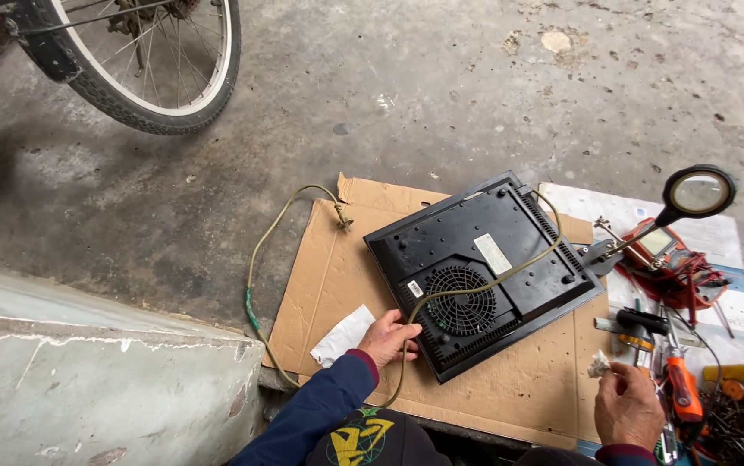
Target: Cleaning the exterior and fan vents of an induction cooker using a cloth and a small tool.
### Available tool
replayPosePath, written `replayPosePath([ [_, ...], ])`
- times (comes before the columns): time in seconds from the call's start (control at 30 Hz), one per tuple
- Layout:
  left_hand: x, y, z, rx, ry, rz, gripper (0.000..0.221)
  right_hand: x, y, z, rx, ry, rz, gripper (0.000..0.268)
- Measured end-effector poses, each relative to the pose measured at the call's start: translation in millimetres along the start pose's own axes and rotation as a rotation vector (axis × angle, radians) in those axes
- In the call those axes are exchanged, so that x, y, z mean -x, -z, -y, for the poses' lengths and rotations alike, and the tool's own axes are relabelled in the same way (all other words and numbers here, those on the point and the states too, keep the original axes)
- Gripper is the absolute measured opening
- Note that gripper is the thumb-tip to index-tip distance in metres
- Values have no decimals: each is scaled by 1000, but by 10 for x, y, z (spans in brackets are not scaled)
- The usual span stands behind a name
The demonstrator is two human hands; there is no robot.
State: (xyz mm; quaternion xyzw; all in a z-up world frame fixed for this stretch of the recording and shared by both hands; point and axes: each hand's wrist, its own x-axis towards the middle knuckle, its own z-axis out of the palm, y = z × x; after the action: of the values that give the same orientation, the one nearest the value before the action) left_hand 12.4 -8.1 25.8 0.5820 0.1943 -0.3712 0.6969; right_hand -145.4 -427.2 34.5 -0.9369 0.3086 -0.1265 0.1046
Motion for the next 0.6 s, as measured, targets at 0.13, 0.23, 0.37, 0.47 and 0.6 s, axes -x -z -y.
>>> replayPosePath([
  [0.13, -44, 57, -53, -23, -10, 25, 108, -59, 425, 273, 1, -254, 344, 47],
  [0.23, -71, 84, -155, -14, -25, 54, 81, -206, 745, 311, 209, -299, 585, 64],
  [0.37, -6, 76, -314, -7, -33, 59, 74, -558, 1740, 943, -38, -114, 619, 51],
  [0.47, 115, 52, -519, -127, -22, -6, 63, -772, 2083, 1418, -76, -14, 799, 51],
  [0.6, 1, 144, -573, -621, -148, -424, 93, -795, 1667, 1734, -110, -40, 806, 55],
])
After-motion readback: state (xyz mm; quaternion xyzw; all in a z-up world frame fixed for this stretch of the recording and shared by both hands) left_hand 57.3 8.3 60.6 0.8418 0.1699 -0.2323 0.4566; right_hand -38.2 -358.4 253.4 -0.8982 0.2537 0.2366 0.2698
